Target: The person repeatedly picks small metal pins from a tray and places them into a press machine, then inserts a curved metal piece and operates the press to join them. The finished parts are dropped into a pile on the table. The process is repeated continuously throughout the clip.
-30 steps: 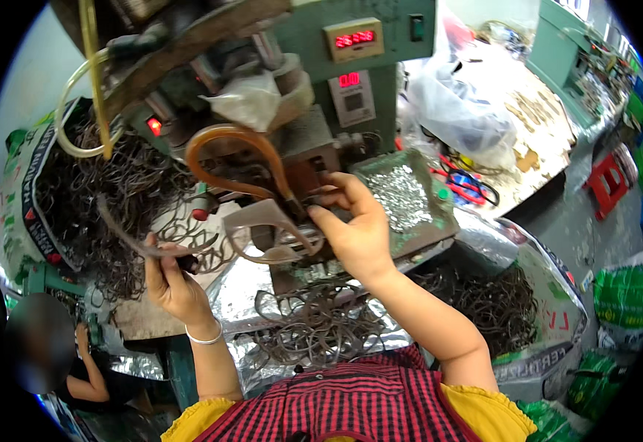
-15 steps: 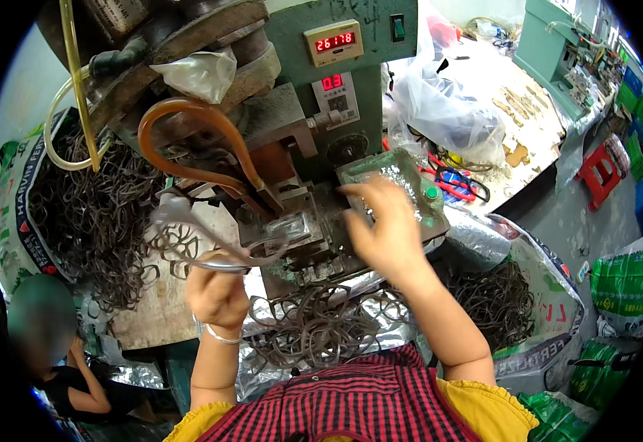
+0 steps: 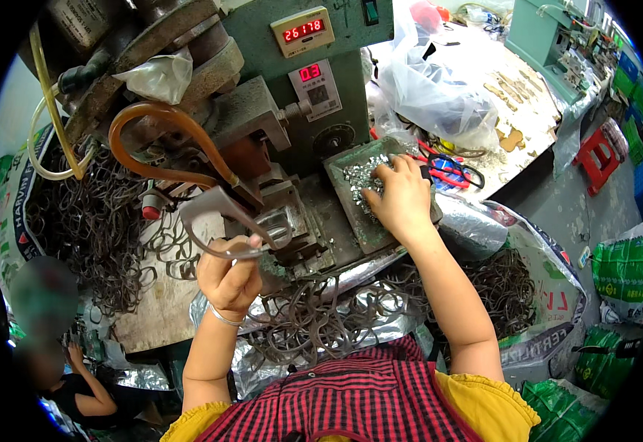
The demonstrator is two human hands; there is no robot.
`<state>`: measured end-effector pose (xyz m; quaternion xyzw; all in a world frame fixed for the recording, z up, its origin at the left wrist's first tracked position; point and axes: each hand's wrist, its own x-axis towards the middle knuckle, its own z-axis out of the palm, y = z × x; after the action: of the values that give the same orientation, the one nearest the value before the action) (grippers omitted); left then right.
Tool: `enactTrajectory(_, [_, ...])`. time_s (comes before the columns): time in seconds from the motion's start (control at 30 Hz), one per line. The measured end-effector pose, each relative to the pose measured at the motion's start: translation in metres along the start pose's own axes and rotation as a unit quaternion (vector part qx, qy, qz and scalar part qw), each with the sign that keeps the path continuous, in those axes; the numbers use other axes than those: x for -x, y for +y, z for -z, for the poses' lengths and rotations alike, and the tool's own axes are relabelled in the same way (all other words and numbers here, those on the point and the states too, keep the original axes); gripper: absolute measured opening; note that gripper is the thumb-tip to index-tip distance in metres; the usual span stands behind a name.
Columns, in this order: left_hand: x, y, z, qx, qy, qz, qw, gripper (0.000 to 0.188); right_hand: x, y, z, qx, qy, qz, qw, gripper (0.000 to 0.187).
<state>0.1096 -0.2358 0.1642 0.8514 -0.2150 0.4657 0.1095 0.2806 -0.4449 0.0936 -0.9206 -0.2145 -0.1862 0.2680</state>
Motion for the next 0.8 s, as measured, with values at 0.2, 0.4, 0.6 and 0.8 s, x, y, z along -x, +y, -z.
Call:
enactTrajectory(0.2, [0.015, -0.014, -0.001, 0.056, 0.043, -0.041, 0.997, 0.022, 0.010, 0.008, -0.021, -0.045, 0.050, 0.028, 0.997, 0.013])
enactTrajectory(0.4, [0.018, 0.015, 0.011, 0.058, 0.010, 0.103, 0.993, 0.021, 0.000, 0.016, -0.010, -0.069, 0.089, 0.052, 0.992, 0.009])
enactTrajectory(0.6, [0.110, -0.014, 0.142, -0.338, 0.016, 0.365, 0.867, 0.031, 0.010, 0.005, -0.026, -0.116, 0.100, 0.025, 0.988, 0.002])
enactTrajectory(0.8, [0.099, -0.072, 0.112, -0.399, -0.462, 0.268, 0.746, 0.046, 0.001, -0.016, -0.028, -0.213, 0.102, 0.021, 0.972, 0.008])
